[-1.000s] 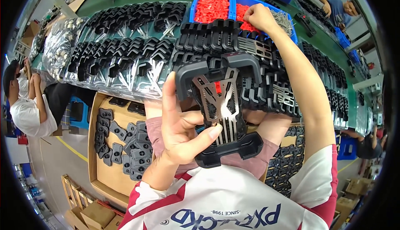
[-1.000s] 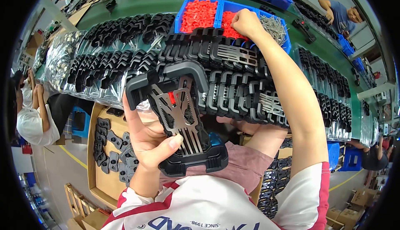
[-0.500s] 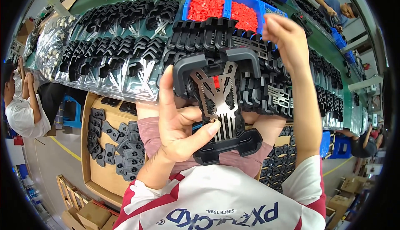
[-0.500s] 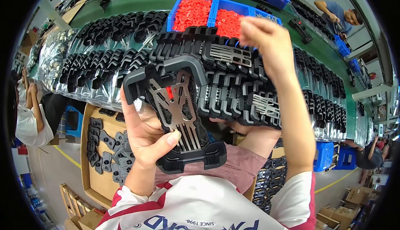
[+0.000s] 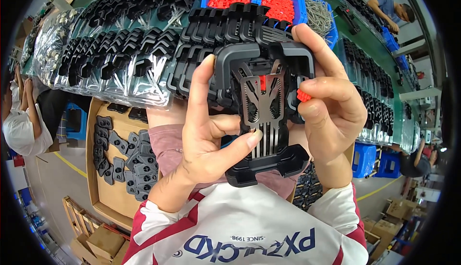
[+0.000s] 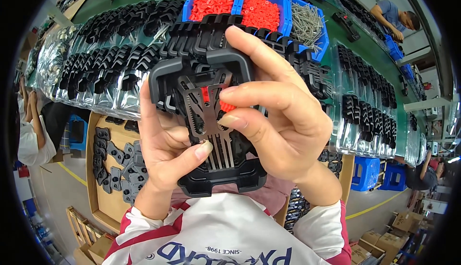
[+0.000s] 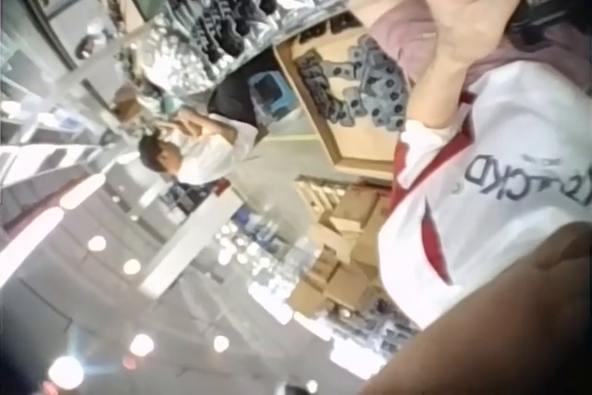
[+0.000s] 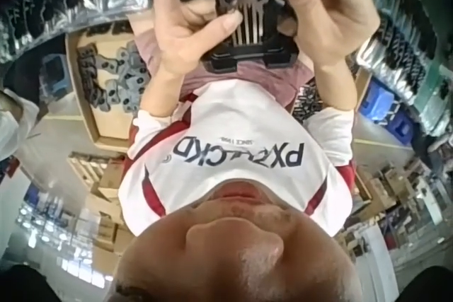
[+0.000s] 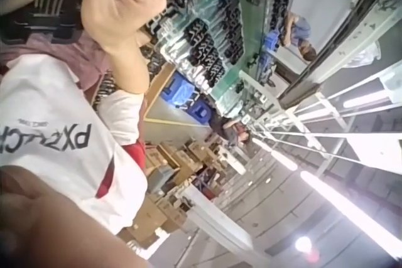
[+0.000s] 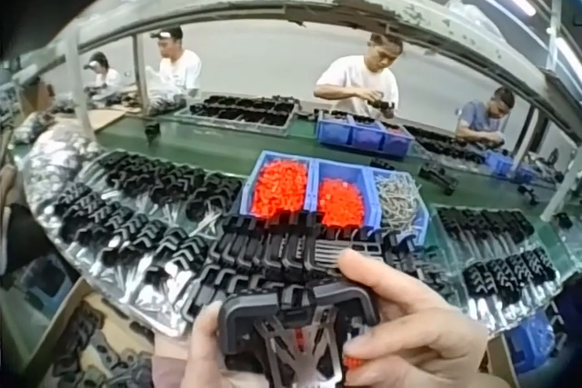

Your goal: Assemble plastic components and metal pins to create phone mounts at a factory workstation.

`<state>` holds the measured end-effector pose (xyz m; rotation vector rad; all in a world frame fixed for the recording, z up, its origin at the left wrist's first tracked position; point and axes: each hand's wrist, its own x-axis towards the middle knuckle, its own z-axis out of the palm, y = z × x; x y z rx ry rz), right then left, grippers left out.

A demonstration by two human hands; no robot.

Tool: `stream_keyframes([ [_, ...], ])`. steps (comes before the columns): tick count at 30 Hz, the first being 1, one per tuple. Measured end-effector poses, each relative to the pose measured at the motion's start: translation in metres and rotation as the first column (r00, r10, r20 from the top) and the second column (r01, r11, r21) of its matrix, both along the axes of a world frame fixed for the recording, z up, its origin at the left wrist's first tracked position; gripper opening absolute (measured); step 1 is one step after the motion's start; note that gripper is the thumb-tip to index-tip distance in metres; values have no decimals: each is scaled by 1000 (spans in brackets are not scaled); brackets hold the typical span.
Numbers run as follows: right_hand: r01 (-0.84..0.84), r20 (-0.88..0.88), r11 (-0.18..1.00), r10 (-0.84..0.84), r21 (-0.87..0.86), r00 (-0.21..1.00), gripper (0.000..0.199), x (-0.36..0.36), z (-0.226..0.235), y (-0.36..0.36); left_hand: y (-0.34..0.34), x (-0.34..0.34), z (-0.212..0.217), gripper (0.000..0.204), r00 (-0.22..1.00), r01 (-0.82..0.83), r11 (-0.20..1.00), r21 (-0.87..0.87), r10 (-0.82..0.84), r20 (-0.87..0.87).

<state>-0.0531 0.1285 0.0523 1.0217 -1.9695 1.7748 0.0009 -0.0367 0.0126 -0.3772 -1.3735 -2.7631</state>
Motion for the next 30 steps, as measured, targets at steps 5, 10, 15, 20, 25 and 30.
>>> stream_keyframes([
  [5, 116, -212, 977, -76, 181, 974, 16, -3, 8, 3, -5, 1, -4, 102, 998, 56, 998, -27, -56, -10],
  [10, 229, -400, 894, -62, 385, 914, 13, 0, 23, -3, -4, 1, -1, 101, 997, 58, 998, 11, -57, -46],
  [15, 275, -488, 859, -34, 432, 872, 12, -2, 13, -7, -3, -1, -4, 99, 994, 23, 998, -63, -30, -106],
  [20, 195, -443, 882, 17, 429, 896, 17, -5, 12, -2, -10, -4, -15, 104, 981, 77, 984, -163, -105, -166],
  [25, 194, -420, 876, 11, 441, 907, 21, -5, 14, -1, -9, -5, -13, 106, 971, 34, 977, -212, -83, -225],
  [30, 250, -436, 831, -9, 497, 900, 23, -4, 17, -3, -8, -5, -12, 99, 975, -18, 971, -238, -35, -219],
])
